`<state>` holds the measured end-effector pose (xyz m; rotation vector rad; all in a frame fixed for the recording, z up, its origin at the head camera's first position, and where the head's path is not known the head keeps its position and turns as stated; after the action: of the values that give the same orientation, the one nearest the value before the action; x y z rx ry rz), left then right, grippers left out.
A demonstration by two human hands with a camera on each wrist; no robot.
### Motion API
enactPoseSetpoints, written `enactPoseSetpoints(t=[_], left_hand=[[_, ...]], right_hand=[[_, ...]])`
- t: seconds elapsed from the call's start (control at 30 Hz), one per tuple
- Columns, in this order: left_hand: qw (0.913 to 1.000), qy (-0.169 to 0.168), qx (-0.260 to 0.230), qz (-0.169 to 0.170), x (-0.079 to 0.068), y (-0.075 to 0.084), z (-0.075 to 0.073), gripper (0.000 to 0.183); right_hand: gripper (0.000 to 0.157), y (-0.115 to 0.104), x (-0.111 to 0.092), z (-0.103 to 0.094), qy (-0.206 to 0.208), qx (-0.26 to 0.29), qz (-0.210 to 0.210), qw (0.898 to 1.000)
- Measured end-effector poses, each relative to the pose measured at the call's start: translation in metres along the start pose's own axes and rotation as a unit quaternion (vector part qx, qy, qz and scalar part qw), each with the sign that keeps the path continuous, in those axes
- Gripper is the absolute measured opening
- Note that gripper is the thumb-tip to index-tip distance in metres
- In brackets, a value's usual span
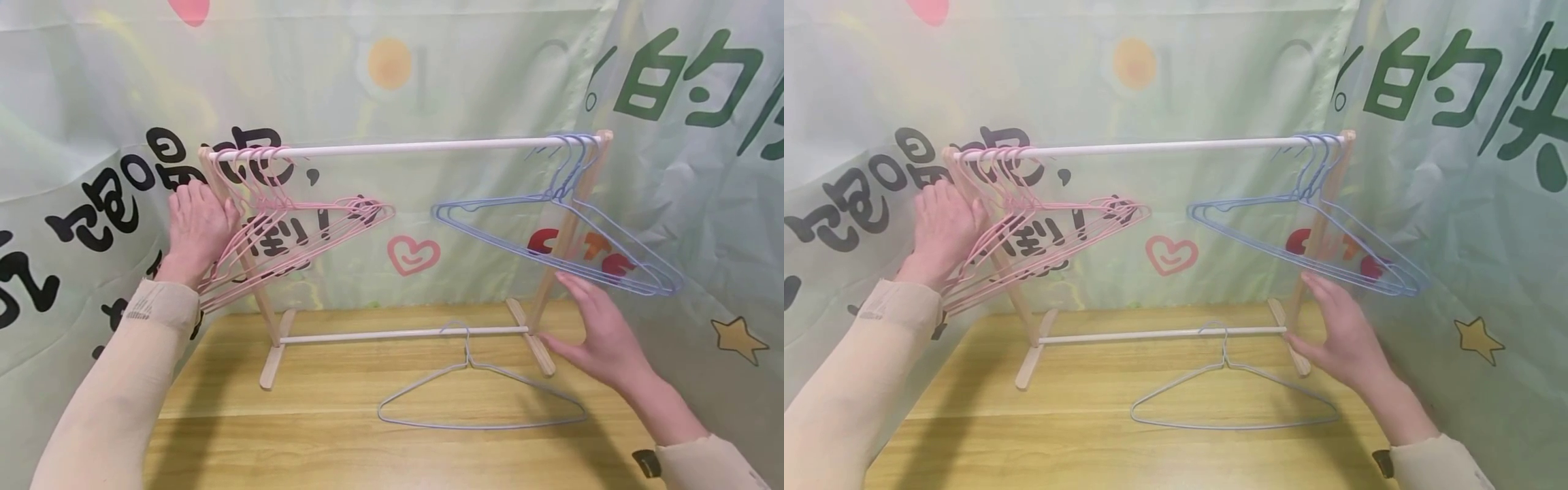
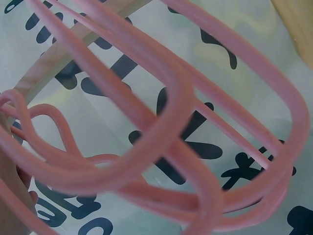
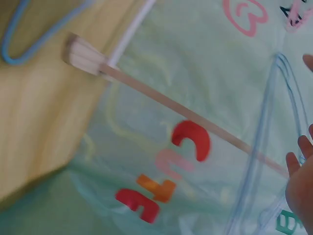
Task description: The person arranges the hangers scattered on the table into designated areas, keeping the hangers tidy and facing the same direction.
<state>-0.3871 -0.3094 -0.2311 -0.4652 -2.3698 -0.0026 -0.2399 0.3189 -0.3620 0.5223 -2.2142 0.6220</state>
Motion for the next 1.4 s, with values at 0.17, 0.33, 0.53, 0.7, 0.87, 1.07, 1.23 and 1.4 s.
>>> enactPoseSetpoints(t=[0.17, 0.33, 0.53, 0.7, 0.87, 1.07, 1.23, 1.4], left_hand=[[1.0, 0.003, -0.001, 0.001, -0.002, 0.0, 0.001, 0.047], [1.0, 0.008, -0.004, 0.0, -0.002, 0.001, 0.0, 0.046], [1.0, 0.005, -0.003, 0.001, 0.0, 0.001, -0.001, 0.046], [0.9999, 0.01, -0.003, 0.003, 0.0, 0.001, -0.001, 0.046], [0.9999, 0.009, -0.004, 0.002, -0.001, 0.001, 0.0, 0.046], [1.0, 0.003, -0.003, -0.001, -0.002, 0.001, 0.0, 0.047], [1.0, 0.0, 0.0, -0.002, -0.002, 0.001, 0.0, 0.047], [1.0, 0.006, 0.001, 0.001, -0.002, 0.002, -0.001, 0.047]], right_hand=[[0.106, 0.004, -0.025, 0.019, -0.083, 0.007, 0.04, 0.996], [0.123, 0.006, -0.048, 0.036, -0.167, -0.001, 0.086, 0.982], [0.124, 0.009, -0.075, 0.05, -0.252, 0.009, 0.124, 0.96], [0.124, 0.012, -0.091, 0.058, -0.303, 0.022, 0.158, 0.94], [0.125, 0.014, -0.1, 0.061, -0.325, 0.011, 0.167, 0.931], [0.125, 0.017, -0.102, 0.062, -0.353, 0.015, 0.183, 0.917], [0.122, 0.021, -0.105, 0.064, -0.384, 0.016, 0.195, 0.902], [0.119, 0.025, -0.108, 0.065, -0.399, 0.028, 0.201, 0.894]])
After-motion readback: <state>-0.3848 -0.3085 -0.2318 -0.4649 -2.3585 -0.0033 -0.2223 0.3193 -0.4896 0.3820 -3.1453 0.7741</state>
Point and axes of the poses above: each hand's wrist, its own x-axis towards the middle knuckle, its own z-axis out of the palm, y = z × x, the point moved 1 cm from there along x, towards the middle knuckle, and after that the axes turned 15 degrees about z, right-handed, at the moved point
